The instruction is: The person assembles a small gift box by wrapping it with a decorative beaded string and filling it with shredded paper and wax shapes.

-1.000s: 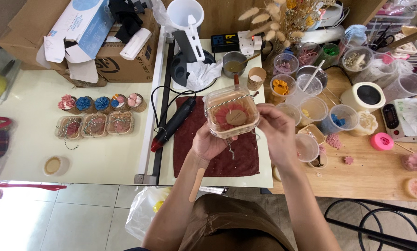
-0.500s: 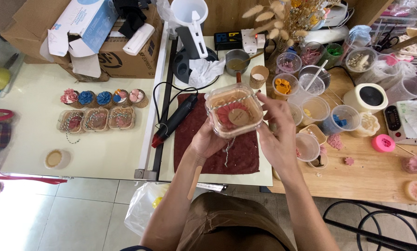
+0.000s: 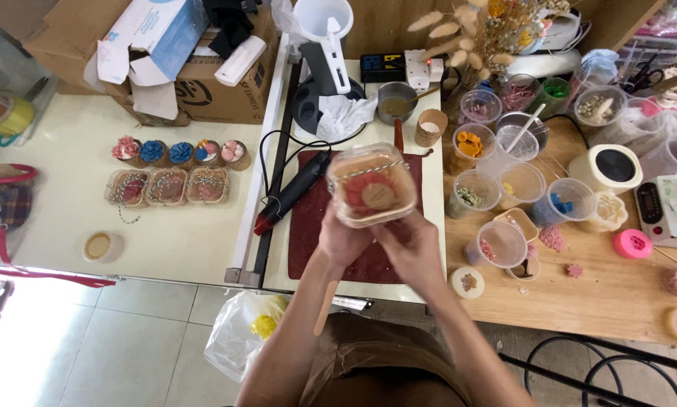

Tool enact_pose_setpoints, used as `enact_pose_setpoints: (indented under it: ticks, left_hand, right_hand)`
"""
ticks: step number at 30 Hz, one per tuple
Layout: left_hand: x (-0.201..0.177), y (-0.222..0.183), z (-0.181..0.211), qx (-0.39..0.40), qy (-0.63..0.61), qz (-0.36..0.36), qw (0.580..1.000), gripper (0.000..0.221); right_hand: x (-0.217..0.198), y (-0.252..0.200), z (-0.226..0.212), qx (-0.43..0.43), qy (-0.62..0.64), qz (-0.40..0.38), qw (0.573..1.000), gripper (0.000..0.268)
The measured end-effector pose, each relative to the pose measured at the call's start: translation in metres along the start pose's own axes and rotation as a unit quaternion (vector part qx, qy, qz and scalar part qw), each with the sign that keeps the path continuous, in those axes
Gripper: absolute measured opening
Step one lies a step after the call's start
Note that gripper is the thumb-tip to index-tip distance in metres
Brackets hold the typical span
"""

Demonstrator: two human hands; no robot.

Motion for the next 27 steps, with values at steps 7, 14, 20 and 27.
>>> enact_pose_setpoints:
  ticks: [7,14,20,27]
  left_hand:
    - [-0.012,-0.018,0.005,0.005,-0.152,-0.013,0.988,0.068]
    - [-0.039,-0.024,-0.031,-0.06,-0.121,-0.001,0.991,0.075]
    - [-0.061,-0.033,-0.023,-0.036,-0.136,0.199,0.97,0.078]
    - [0.0,-0.053,0.013,0.068,0.162,0.209,0.962,0.101]
  right_hand:
    - [-0.035,0.002,0.033,0.243,0.166,-0.092,0.951,0.037]
    - [-0.017,0.028,0.015,0.234,-0.082,-0.232,0.94,0.043]
    - [-0.009,0.015,0.011,0.192,0.023,-0.13,0.973,0.03]
    - [-0.028,-0.006,0.038,0.292,0.034,0.046,0.955,0.025]
Point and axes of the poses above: each hand's wrist, its own y-axis towards the middle knuckle, its own x-axis out of the palm, z = x × y, the point moved 9 cm from there along y, towards the middle knuckle, and after that the axes turned 11 degrees about -x, right-handed, at the moved point
